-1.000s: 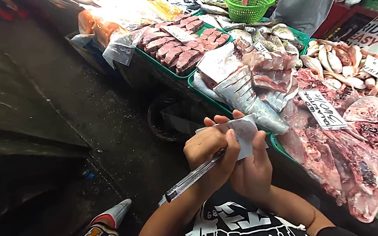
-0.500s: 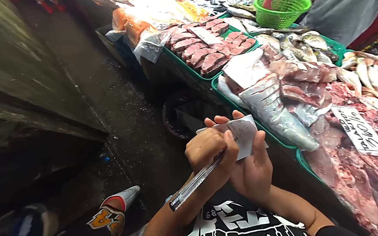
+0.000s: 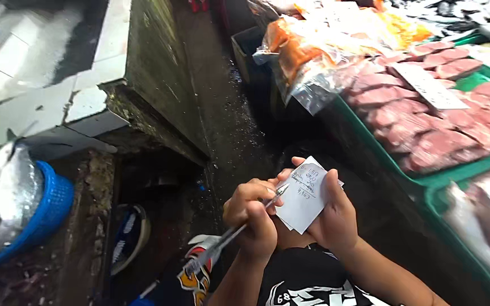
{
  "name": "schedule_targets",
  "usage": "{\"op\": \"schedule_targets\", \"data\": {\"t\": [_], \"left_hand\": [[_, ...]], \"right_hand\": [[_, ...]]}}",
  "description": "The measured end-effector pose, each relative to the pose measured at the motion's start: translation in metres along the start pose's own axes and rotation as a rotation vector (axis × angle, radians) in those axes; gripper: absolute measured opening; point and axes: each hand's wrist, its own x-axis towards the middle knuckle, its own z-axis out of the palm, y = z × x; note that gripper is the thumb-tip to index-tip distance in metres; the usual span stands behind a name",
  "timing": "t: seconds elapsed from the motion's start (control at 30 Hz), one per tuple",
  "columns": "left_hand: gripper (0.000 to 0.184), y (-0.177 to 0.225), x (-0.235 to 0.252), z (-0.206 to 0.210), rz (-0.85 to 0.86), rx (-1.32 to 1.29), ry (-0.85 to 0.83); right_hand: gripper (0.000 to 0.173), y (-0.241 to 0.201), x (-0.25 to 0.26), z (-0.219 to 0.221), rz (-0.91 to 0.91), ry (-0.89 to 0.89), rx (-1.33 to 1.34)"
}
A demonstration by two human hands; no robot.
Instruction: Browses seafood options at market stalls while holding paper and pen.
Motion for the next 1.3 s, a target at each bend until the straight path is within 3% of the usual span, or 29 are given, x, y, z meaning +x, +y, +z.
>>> {"op": "schedule_targets", "data": {"t": [0.1,0.2,0.33,0.47,0.63,0.87,1.13,1.23,1.3], "left_hand": [[0.019,-0.049,0.054,-0.001,0.036,0.125,-0.161],[0.023,-0.101,0.113,0.000,0.037,0.221,-0.230],[0.026,-0.158,0.185,-0.020,0.087,0.382,-0.138],[0.027,-0.208,0.256,-0.053,0.137,0.387,-0.115],[0.026,-0.298,0.358,-0.107,0.202,0.435,-0.072],[0.027,-0.405,0.548,-0.162,0.297,0.461,-0.073],[0.026,-0.569,0.724,-0.187,0.270,0.409,-0.039],[0.024,-0.627,0.800,-0.197,0.120,0.238,0.000],[0.038,-0.662,0.870,-0.207,0.069,0.179,0.000]], "right_hand": [[0.061,0.005,0.081,-0.017,-0.004,0.005,0.060],[0.062,0.011,0.155,-0.029,-0.036,0.026,0.055],[0.064,0.029,0.253,-0.035,0.034,0.021,0.032],[0.064,0.055,0.349,-0.041,0.109,-0.034,0.041],[0.062,0.106,0.487,-0.057,0.122,-0.061,0.000],[0.062,0.148,0.701,-0.046,0.080,-0.042,-0.011],[0.063,0.177,0.922,-0.097,-0.018,0.021,-0.014],[0.065,0.180,1.019,-0.126,-0.006,-0.005,-0.041],[0.060,0.169,1.097,-0.140,0.007,-0.001,-0.108]]}}
